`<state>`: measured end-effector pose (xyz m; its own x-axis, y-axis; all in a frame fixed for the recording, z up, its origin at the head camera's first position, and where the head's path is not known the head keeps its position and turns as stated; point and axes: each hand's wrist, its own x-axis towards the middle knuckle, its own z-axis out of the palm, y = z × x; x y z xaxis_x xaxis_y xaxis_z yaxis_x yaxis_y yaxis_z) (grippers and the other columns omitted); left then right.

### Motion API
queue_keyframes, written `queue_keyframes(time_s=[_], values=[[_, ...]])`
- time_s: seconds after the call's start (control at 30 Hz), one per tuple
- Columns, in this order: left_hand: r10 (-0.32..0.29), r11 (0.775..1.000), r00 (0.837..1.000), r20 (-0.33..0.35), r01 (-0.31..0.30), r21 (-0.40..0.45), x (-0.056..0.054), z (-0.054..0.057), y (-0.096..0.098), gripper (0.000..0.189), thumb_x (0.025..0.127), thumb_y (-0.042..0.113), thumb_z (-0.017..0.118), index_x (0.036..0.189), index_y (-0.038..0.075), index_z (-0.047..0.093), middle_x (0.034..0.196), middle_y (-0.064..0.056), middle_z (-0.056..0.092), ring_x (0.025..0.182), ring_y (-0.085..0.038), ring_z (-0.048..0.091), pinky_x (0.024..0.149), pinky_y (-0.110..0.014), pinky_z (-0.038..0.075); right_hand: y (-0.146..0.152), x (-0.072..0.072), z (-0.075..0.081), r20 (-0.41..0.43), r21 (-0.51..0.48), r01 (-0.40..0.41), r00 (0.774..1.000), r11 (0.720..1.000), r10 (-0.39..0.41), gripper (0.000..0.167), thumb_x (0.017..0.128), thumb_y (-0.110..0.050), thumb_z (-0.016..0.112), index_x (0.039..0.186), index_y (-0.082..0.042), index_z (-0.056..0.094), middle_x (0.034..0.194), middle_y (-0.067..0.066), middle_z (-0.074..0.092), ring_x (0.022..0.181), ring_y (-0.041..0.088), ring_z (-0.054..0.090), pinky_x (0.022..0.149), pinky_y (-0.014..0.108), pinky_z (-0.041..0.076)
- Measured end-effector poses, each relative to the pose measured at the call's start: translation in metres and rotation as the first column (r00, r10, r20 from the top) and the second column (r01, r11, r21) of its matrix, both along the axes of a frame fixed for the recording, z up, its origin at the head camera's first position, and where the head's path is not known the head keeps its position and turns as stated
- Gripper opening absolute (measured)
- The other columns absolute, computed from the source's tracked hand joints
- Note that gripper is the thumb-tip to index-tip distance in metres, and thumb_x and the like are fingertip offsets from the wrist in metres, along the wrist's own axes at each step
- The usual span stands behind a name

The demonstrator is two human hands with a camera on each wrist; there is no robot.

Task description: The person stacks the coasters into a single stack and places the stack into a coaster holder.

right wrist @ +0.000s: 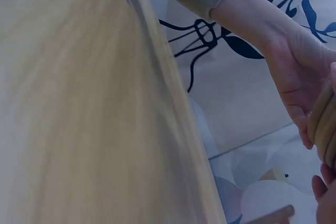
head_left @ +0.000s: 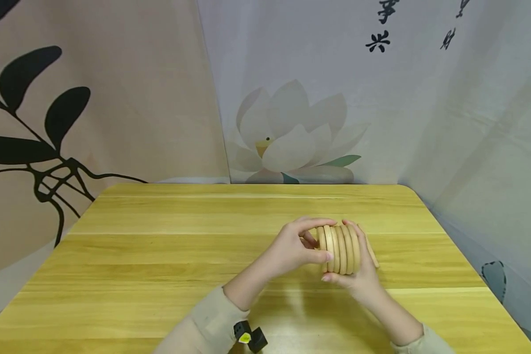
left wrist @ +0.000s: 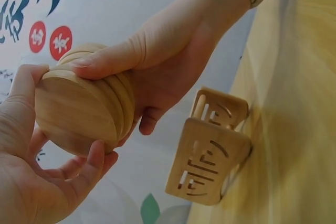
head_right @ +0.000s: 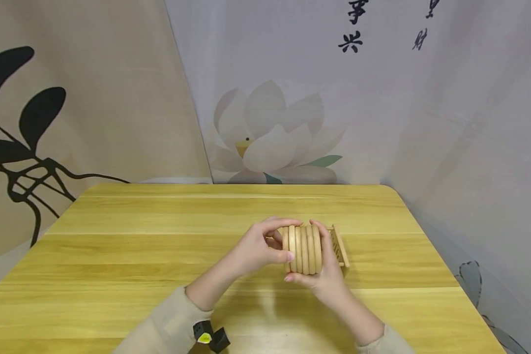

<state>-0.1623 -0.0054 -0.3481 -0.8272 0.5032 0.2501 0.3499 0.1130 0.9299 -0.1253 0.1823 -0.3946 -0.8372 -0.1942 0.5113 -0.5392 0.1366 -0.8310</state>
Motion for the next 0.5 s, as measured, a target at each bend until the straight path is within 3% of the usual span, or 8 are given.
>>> queue_keyframes(time_s=[0.23,0.5], values=[[-0.023,0.999,0.999,-0.048,0.024,0.026,-0.007,0.001,0.008,0.055,0.073,0.01,0.082,0.125,0.02,0.065,0.103,0.001,0.056,0.074,-0.014,0.057,0.068,-0.028,0.055,0.01,-0.007,0.005,-0.002,0.029,0.006,1.0,1.0,-0.006,0.117,0.054,0.012,0.086,0.149,-0.006,0.019,0.131,0.005,0.046,0.11,0.014,0.052,0.091,0.02,0.044],[-0.035,0.999,0.997,-0.063,0.038,0.034,-0.013,0.001,0.017,0.055,0.073,0.01,0.082,0.125,0.018,0.065,0.113,0.0,0.057,0.073,-0.013,0.057,0.068,-0.028,0.055,0.021,-0.013,0.004,-0.028,0.057,0.001,1.0,0.998,0.001,0.118,0.055,0.009,0.087,0.15,-0.005,0.018,0.131,0.009,0.046,0.111,0.013,0.051,0.093,0.019,0.041]])
